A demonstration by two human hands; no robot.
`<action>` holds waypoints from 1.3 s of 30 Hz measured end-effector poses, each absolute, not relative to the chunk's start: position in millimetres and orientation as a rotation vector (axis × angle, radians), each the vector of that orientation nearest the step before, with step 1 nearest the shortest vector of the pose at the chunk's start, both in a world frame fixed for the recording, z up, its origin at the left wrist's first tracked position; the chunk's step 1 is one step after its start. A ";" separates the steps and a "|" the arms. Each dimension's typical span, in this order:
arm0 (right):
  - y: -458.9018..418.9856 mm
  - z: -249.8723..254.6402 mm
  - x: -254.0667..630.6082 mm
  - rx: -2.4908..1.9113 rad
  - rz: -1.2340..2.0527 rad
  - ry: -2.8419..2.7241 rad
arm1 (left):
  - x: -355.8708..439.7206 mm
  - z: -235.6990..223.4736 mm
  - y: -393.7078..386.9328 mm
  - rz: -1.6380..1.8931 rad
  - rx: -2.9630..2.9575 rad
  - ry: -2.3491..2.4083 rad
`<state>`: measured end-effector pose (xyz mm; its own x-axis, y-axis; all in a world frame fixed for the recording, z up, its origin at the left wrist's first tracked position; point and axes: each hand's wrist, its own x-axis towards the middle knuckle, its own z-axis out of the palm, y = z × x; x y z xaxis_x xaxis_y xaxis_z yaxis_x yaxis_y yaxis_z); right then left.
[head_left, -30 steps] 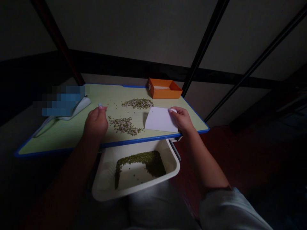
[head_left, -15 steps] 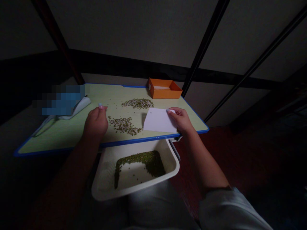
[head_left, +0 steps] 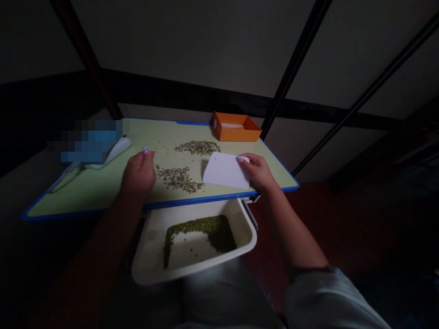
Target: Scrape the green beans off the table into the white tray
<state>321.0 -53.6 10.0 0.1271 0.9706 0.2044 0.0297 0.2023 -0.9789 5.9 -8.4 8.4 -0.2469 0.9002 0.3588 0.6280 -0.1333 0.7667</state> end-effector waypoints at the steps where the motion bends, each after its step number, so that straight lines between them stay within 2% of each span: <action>1: -53.9 10.1 320.7 -1.125 0.963 -1.229 | 5.6 7.9 -8.3 1.327 1.714 1.842; 39: -57.4 9.7 322.7 -1.144 1.036 -1.301 | 4.9 3.8 -8.6 1.359 1.711 1.837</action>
<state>322.7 -57.4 9.7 0.0271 0.9861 0.1639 0.0611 0.1621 -0.9849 4.9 -8.6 3.8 -0.2548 0.8906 0.3767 0.6208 -0.1480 0.7699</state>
